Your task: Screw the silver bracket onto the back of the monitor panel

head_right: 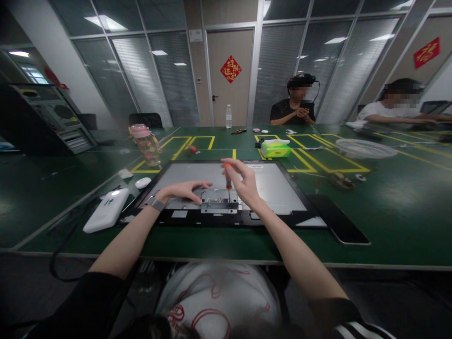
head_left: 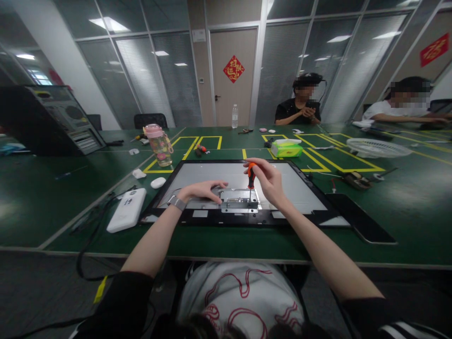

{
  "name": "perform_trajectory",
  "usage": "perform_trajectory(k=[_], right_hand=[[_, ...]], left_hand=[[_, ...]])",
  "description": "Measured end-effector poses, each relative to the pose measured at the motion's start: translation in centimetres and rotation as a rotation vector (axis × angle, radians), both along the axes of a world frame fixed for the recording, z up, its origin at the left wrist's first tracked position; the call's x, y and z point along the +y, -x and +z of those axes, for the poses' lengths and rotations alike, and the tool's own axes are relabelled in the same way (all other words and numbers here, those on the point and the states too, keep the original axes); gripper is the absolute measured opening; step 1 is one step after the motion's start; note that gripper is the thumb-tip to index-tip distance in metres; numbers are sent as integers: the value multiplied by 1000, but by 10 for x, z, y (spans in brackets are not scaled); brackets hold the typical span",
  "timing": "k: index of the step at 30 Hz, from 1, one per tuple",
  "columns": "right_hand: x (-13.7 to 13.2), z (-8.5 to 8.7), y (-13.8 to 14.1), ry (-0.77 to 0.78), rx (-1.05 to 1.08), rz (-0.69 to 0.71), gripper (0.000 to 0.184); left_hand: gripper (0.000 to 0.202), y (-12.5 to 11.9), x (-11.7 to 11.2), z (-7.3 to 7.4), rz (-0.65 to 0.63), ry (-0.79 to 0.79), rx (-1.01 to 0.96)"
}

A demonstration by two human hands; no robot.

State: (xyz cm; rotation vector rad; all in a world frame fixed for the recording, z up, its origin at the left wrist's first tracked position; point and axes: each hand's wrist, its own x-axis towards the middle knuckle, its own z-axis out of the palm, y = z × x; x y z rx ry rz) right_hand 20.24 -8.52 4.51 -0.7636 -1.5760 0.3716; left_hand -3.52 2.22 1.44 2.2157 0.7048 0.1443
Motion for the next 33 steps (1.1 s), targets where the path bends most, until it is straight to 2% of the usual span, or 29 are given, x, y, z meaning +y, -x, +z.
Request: perform_trajectory(k=[4,8,11,13,17,19,22,25,29,33], right_hand=[[3,7,-7,0,-65,-34,23],[4,11,-15,134,-31,126,39],[3,13,-18,188,-19,246,37],[2,14,-18,168,-71,206,33],[3,15,-18,46,-193,7,29],[4,15,-19,45,-176,20,32],[3,15,-19,109,-118,115,37],[1,16,-20,158,-82,208,34],[0,18,-21,114,-145,135,28],[3,18,-22,130,-157,102,32]], left_hand=[[60,0,0,0,-2,3,12],[57,1,0,0,5,10,9],[58,1,0,0,11,8,12],[59,0,-2,1,15,10,12],[59,0,-4,3,15,20,-4],[60,-1,-4,3,17,22,-4],[62,0,-2,2,17,22,4],[63,1,0,0,17,15,7],[63,2,1,-2,0,20,-15],[61,1,0,0,10,28,-5]])
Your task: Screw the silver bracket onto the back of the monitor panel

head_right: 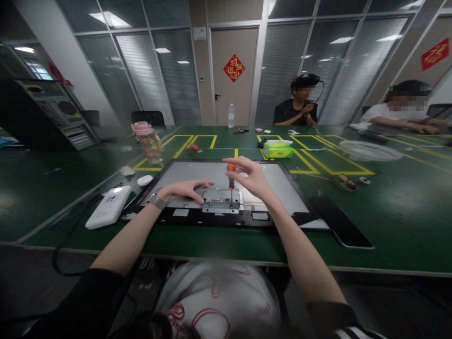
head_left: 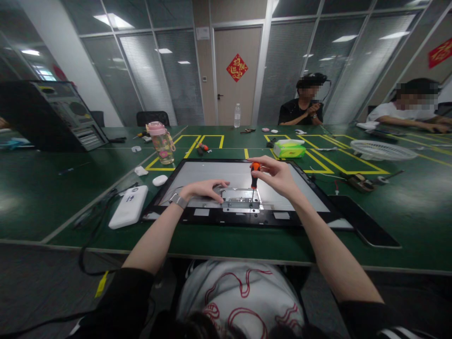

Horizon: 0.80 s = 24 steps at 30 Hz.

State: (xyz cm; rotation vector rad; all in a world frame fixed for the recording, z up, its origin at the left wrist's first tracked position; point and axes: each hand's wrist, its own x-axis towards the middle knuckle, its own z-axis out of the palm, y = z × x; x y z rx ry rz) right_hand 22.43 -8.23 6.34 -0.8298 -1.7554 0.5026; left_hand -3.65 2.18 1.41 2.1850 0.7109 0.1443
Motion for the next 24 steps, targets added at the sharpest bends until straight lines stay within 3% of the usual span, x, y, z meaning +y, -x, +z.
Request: perform_trajectory(k=[4,9,13,24], right_hand=[[6,-3,0,81,104,-73,36],[18,-11,-6,196,331,-295,43],[21,-14,-5,175,510,-420,39],[5,-31,39,-17,414,-332,29]], left_hand=[[61,-1,-1,1,12,-4,20],[62,-1,-3,3,22,-21,39],[66,0,-3,3,42,-24,52],[63,-2,-4,2,-10,-12,-16]])
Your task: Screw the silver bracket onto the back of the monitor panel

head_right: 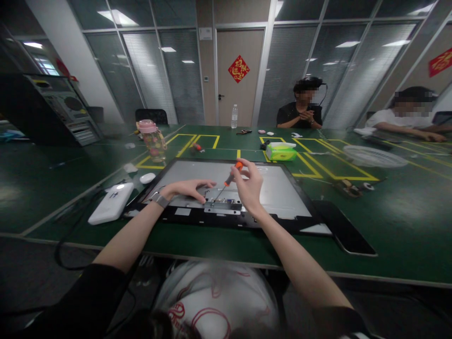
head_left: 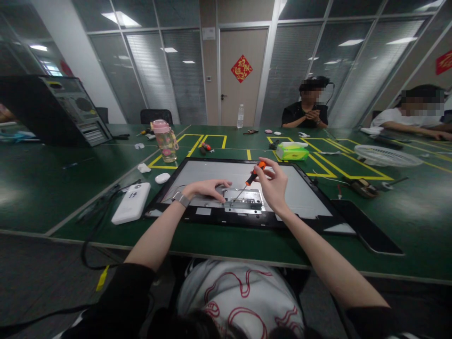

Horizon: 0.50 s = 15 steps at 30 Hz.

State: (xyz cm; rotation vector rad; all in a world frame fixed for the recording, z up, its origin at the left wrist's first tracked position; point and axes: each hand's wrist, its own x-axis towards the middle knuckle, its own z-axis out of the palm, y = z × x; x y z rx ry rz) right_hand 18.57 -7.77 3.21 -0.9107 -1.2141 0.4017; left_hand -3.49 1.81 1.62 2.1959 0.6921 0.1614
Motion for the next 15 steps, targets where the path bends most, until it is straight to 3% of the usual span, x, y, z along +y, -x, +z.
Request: perform_trajectory(k=[9,15], right_hand=[[1,-7,4,0,-25,41,27],[-8,-5,8,-40,-161,62,30]], left_hand=[[60,-1,-2,2,11,0,11],[63,-1,0,0,16,-28,25]])
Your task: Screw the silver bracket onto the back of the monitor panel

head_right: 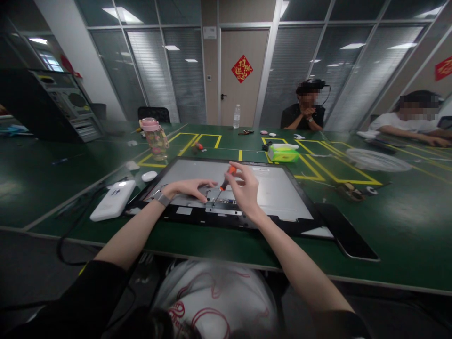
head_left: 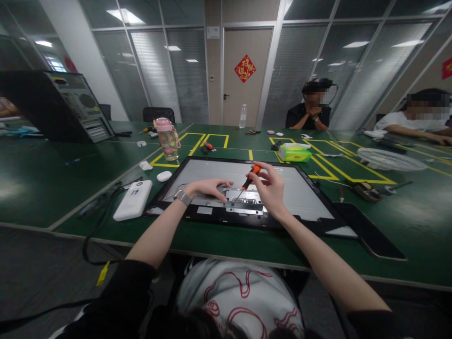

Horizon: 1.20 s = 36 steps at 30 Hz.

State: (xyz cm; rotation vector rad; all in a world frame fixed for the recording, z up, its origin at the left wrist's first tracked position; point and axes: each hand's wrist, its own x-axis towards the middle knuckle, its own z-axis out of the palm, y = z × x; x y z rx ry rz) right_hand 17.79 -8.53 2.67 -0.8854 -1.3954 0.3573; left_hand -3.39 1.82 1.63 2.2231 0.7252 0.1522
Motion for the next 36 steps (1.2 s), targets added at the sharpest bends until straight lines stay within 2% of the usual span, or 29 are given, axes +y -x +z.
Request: perform_trajectory(k=[4,6,8,11,16,18,22,26,29,31,34,36], right_hand=[[-9,8,5,-15,-79,220,29],[-9,11,6,-3,-42,316,25],[-4,10,5,8,73,330,18],[6,5,0,86,266,330,16],[11,6,-6,187,384,472,27],[9,8,-6,209,395,514,26],[7,9,-3,230,389,516,19],[6,8,-1,257,404,547,26],[6,8,-3,217,339,552,27],[6,8,-5,158,219,474,25],[3,10,-7,26,3,269,19],[1,11,-8,-14,-57,223,19]], left_hand=[[62,-1,-2,1,-19,4,-7],[62,-1,-3,2,-19,9,-9],[62,-1,-4,3,-8,12,-5],[65,-1,-3,3,13,9,5],[64,-2,-3,3,9,11,-4],[64,-2,-3,2,11,15,-7],[65,-2,-1,0,2,2,-4],[67,-2,-1,1,5,4,-12],[72,-2,-3,3,14,12,-3],[73,-2,-3,3,19,8,12],[67,-1,-1,1,3,-1,12],[64,0,0,0,-16,-3,-1]])
